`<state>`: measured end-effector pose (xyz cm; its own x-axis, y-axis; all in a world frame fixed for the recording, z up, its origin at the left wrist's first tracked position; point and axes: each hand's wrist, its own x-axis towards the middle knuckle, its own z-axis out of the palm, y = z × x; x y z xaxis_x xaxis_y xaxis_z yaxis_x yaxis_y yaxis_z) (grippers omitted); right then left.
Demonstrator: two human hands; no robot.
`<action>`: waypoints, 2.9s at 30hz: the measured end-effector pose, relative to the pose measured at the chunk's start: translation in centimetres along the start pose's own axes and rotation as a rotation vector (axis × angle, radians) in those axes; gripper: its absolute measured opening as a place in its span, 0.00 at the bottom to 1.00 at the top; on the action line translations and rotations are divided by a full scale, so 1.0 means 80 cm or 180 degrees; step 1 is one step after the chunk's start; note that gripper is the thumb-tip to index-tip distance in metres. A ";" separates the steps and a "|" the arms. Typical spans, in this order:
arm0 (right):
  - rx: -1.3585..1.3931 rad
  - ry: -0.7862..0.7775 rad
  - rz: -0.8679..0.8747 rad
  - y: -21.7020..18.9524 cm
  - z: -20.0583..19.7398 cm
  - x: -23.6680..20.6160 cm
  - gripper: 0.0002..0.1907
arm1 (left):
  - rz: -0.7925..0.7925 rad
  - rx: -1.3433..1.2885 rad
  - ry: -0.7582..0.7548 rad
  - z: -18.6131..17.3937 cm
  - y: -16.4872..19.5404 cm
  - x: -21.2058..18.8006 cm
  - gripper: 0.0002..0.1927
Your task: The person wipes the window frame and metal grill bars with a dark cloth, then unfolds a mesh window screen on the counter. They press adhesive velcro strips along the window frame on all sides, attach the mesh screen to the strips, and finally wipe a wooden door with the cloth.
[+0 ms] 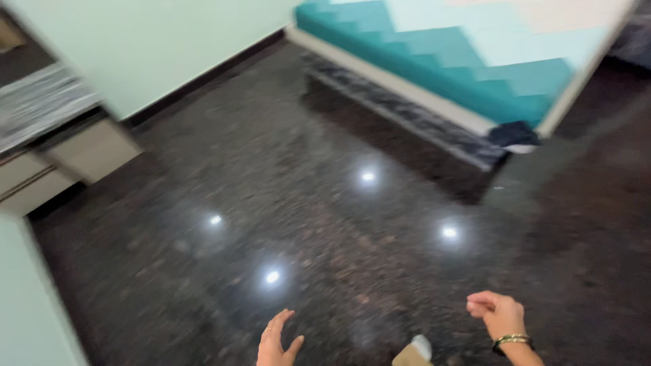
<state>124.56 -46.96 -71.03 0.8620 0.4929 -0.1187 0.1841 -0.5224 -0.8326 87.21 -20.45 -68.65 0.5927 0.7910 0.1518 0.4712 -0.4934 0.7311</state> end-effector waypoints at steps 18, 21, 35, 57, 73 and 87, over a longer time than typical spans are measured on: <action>0.0159 0.1101 -0.0530 0.271 -0.269 0.380 0.12 | -0.0188 -0.1337 -0.2133 0.655 0.225 0.444 0.21; 0.0660 0.1064 0.0689 0.306 -0.308 0.483 0.06 | -0.0240 -0.1392 -0.2334 0.745 0.233 0.546 0.22; -0.0044 0.0658 0.0066 0.296 -0.369 1.052 0.13 | 0.0287 -0.0648 -0.2846 1.037 0.540 0.972 0.24; 0.1697 0.0005 0.0696 0.427 -0.595 1.257 0.11 | -0.2889 -0.2360 -0.3325 1.474 0.667 0.934 0.29; 0.0780 0.2783 0.1077 0.489 -1.031 1.458 0.25 | -0.2862 -0.3438 -0.5649 1.680 1.258 1.152 0.14; 0.0871 0.0723 0.2140 0.734 -1.277 1.833 0.12 | 0.2514 0.0710 -0.5203 2.040 1.522 1.454 0.20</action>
<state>310.02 -76.42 -82.04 0.8286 -0.0416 -0.5583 -0.5134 -0.4538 -0.7283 320.12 -47.57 -70.51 0.5995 -0.6623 -0.4493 -0.2158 -0.6744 0.7061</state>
